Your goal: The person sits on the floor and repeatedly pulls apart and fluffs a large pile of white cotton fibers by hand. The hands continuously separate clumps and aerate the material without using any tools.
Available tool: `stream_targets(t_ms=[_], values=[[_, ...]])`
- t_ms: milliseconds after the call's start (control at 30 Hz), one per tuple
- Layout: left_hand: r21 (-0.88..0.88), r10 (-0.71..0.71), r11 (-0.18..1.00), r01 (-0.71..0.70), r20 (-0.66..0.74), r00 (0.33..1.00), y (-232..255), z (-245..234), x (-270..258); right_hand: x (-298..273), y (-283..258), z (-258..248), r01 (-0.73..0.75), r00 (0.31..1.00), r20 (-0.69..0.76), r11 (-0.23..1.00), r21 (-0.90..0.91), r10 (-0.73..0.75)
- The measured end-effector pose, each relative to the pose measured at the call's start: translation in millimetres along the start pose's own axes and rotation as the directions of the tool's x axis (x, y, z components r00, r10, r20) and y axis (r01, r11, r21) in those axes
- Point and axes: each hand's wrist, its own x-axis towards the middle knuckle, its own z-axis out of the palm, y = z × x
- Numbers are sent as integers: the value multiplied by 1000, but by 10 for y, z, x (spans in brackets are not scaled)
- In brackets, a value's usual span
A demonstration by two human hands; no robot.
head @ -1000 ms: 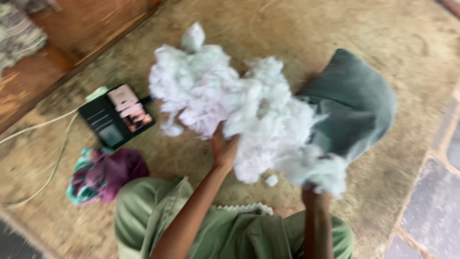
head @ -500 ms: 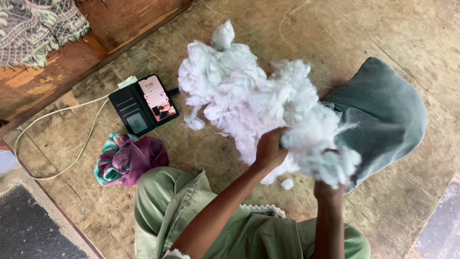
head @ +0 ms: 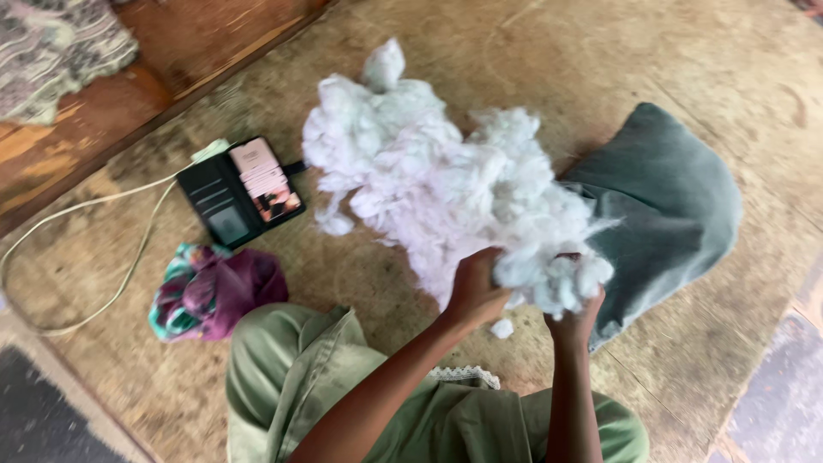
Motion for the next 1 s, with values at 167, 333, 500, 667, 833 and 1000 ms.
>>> stream_targets(t_ms=[167,333,500,667,833,1000], values=[[-44,-159,986,162,69,985,-112,-90,-316,175,639,-127,-183,983,-95,864,-469,156],[-92,352,929,-358,-76,933,-284,-35,-129,117,164,-216,-228,935,314,960,165,168],[-27,-168,983,182,276,946,-232,144,-76,-126,-185,111,-278,933,253,959,53,256],[44,-82,996,77,120,989,-196,-23,-134,34,-64,99,-137,990,37,990,-40,138],[-51,16,999,-18,-41,999,-191,-97,-234,574,-80,-212,-345,511,32,171,923,859],[3,-8,1000,8,-34,999,-180,-212,-67,978,-134,-648,-221,635,-128,339,915,761]])
